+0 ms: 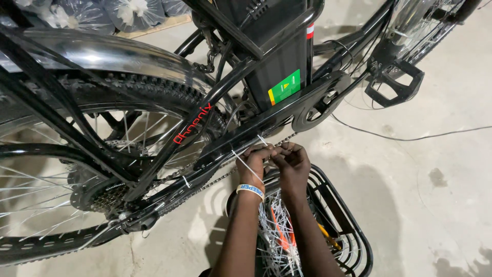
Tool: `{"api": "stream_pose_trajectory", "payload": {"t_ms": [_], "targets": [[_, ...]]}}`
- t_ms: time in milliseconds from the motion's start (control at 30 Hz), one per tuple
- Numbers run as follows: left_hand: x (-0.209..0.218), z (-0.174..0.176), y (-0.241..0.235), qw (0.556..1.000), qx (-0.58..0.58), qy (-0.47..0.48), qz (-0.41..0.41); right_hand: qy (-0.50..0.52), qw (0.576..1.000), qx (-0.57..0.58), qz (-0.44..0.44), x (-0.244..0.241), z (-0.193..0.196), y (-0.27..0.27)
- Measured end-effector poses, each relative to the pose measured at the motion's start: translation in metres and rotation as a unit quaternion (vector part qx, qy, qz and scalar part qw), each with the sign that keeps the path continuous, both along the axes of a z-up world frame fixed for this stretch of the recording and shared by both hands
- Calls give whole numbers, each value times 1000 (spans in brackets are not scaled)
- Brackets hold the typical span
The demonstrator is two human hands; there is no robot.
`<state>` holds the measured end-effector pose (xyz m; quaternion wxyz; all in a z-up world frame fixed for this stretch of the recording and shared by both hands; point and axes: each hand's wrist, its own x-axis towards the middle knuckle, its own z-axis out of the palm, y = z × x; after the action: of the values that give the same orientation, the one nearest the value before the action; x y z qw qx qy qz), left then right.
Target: The person secures a cable on the frame of an electric bicycle using white zip ties. They wrap the zip ties around the cable and frame, then use yellow pliers to tighten and trim the excess material.
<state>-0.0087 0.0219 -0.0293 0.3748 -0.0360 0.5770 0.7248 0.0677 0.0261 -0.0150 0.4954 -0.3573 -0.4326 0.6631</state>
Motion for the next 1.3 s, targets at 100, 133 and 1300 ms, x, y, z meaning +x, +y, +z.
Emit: {"api": "stream_pose_trajectory", "payload": {"t_ms": [100, 133, 1300], "targets": [[5, 14, -10, 1000, -3, -7, 11, -6, 1000, -17, 19, -1, 0, 0], [8, 19, -13, 1000, -3, -7, 11, -6, 1000, -17, 19, 0, 0, 0], [2, 13, -3, 993, 7, -100, 69, -324, 889, 224, 234, 9, 37, 38]]}}
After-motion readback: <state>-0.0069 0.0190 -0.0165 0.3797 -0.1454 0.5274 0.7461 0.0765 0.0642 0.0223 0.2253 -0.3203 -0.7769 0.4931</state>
